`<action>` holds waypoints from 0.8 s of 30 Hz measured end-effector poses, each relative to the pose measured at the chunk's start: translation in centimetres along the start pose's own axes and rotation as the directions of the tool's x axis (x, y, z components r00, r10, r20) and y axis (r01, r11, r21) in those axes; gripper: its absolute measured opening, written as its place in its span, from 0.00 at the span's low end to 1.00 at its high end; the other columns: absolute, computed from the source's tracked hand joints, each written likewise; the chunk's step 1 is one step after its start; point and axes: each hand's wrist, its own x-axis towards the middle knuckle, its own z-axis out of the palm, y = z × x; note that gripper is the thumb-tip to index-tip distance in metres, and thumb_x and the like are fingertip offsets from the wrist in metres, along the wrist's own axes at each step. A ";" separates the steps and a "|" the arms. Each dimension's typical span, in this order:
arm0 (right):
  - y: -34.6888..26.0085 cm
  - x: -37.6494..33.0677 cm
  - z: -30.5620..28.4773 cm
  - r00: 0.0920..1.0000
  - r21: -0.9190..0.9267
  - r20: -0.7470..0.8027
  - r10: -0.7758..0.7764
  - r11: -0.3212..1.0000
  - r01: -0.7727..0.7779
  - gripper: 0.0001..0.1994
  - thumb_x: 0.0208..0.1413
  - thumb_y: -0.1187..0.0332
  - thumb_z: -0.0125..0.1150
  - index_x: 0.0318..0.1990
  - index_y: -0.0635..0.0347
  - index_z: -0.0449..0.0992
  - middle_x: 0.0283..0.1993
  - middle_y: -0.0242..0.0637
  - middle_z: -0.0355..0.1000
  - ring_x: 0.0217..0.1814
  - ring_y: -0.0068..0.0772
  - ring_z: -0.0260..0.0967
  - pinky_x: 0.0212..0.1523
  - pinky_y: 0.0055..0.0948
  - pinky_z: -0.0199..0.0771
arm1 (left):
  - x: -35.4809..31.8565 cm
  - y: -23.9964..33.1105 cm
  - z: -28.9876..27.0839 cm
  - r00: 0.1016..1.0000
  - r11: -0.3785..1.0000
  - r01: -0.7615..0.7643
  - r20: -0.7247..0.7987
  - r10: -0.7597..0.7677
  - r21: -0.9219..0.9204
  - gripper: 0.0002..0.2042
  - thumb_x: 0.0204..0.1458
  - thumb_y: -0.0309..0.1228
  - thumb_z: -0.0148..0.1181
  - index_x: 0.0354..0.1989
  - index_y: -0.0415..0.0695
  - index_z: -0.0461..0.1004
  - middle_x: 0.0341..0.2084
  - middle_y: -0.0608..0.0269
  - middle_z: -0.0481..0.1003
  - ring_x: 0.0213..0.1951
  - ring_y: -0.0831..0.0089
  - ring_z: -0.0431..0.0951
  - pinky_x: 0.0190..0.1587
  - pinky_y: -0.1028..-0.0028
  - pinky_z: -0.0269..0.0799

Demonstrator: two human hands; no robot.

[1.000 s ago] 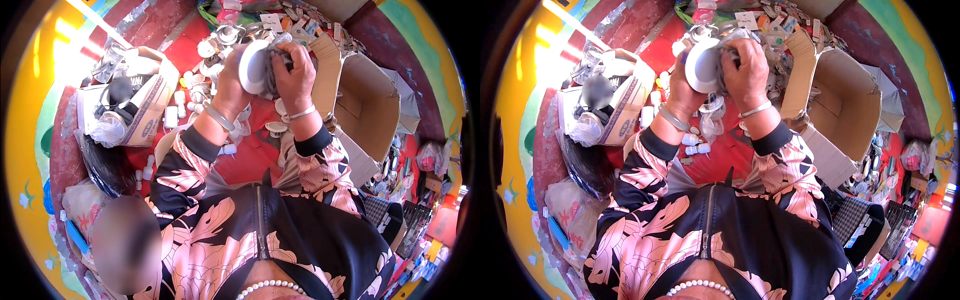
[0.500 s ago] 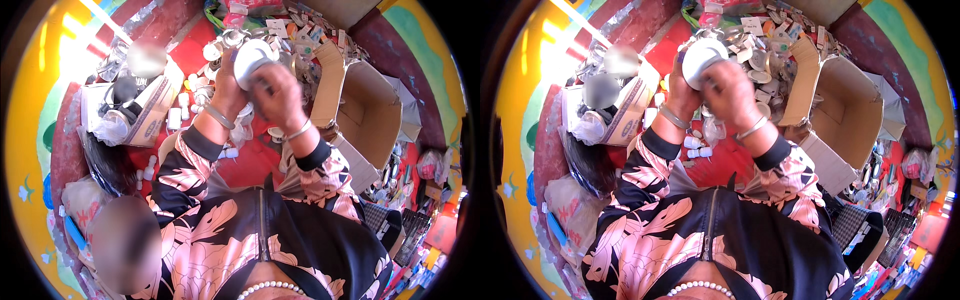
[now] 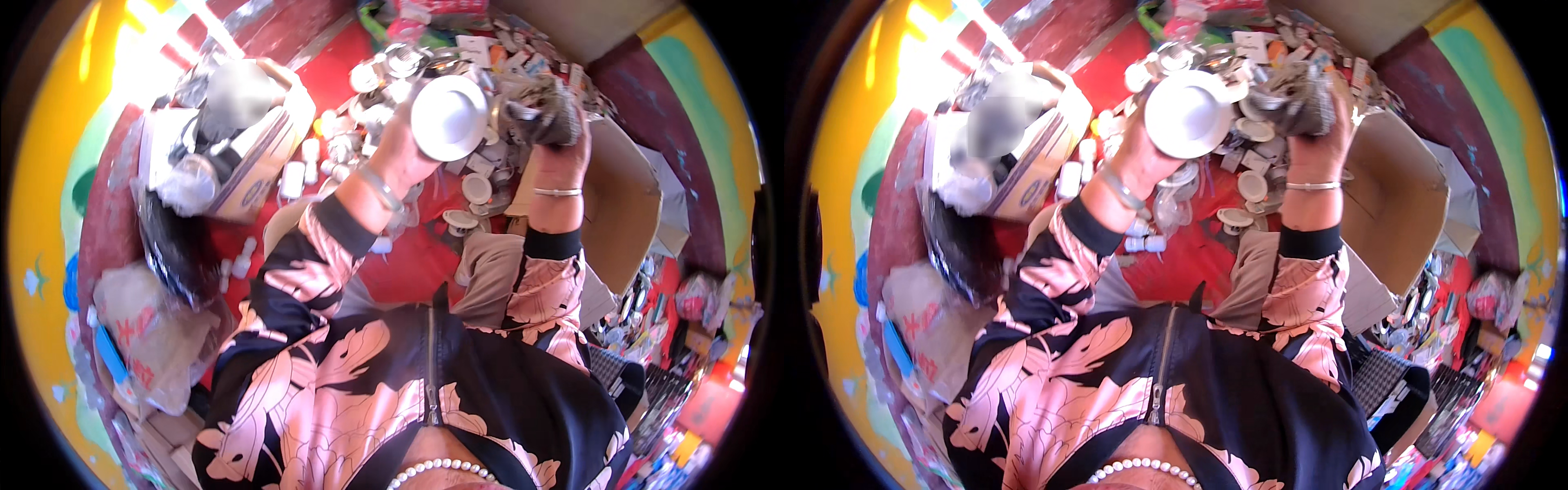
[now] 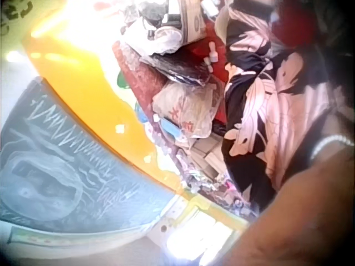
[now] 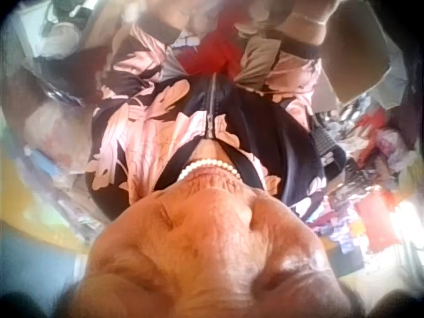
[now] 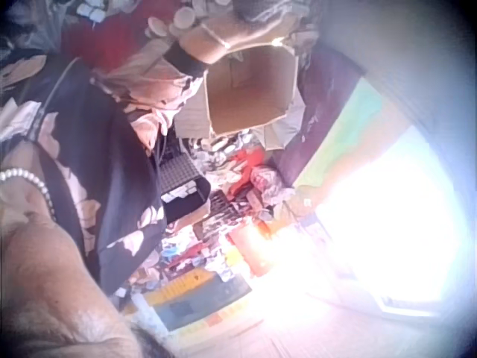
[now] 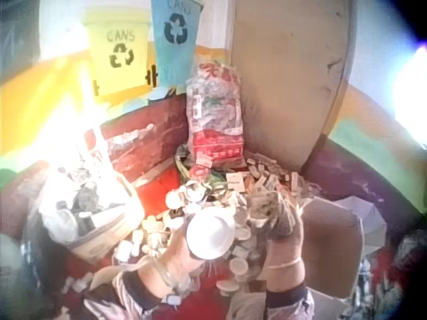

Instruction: The person wipes electronic components, including circular light fixtures and plastic parts, by hand using a grey cloth. They pick up the items individually from a pile on the floor and place some into a cardboard box after wiping.

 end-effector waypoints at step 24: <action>3.1 -5.1 5.4 0.895 -0.607 0.228 0.384 0.775 -0.178 0.12 0.53 0.72 0.51 0.43 0.70 0.73 0.37 0.39 0.74 0.39 0.29 0.73 0.43 0.23 0.71 | 0.6 4.2 -0.7 0.965 0.969 -0.247 0.087 0.247 -0.010 0.30 0.59 0.53 0.34 0.56 0.40 0.63 0.53 0.54 0.68 0.55 0.58 0.69 0.57 0.58 0.64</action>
